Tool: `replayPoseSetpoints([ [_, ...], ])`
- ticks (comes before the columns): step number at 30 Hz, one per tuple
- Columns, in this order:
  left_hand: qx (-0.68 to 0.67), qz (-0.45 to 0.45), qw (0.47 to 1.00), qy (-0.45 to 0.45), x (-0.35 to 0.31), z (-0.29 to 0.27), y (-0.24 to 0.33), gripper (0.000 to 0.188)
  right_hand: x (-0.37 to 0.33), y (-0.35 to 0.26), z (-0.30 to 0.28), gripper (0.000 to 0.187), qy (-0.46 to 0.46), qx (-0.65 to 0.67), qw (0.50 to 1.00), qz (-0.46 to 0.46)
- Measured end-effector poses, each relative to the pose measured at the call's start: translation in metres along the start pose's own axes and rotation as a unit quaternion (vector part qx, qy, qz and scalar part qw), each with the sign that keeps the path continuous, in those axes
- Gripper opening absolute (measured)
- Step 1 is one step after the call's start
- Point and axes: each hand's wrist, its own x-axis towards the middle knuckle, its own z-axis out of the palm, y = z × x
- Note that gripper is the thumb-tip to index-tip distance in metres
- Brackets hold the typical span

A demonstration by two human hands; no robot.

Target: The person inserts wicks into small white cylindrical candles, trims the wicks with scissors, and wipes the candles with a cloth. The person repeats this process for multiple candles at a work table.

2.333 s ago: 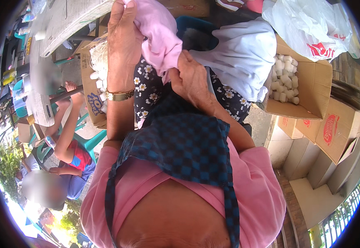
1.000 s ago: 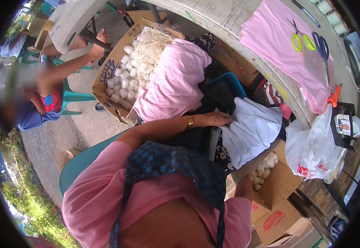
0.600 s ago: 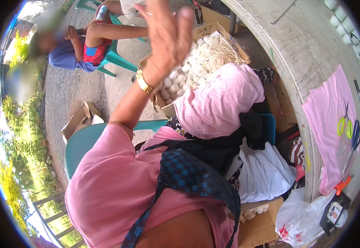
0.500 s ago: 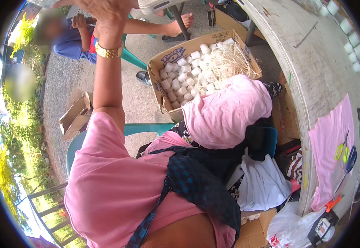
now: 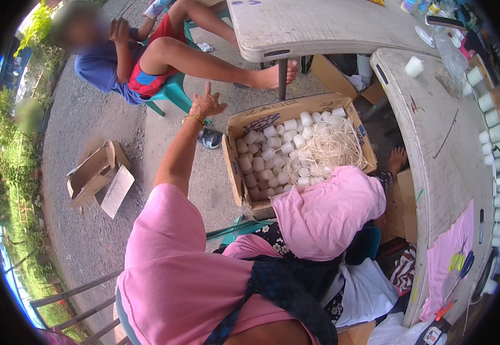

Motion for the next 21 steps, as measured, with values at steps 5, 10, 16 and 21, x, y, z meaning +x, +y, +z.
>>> replayPoseSetpoints([
  [5,0.025,0.188,0.98,-0.066,0.007,0.018,0.082,0.046,-0.059,0.028,-0.046,0.035,0.041,-0.019,0.998,0.05],
  [10,-0.028,0.31,0.95,0.0,-0.047,0.005,0.186,0.035,-0.116,0.066,-0.091,0.035,0.088,-0.034,0.99,0.106],
  [16,0.002,0.566,0.825,0.002,-0.149,0.013,0.307,0.039,-0.177,0.11,-0.137,0.036,0.131,-0.057,0.974,0.173],
  [21,0.089,0.634,0.756,0.135,-0.248,0.015,0.356,0.021,-0.229,0.145,-0.163,0.036,0.163,-0.082,0.949,0.259],
])
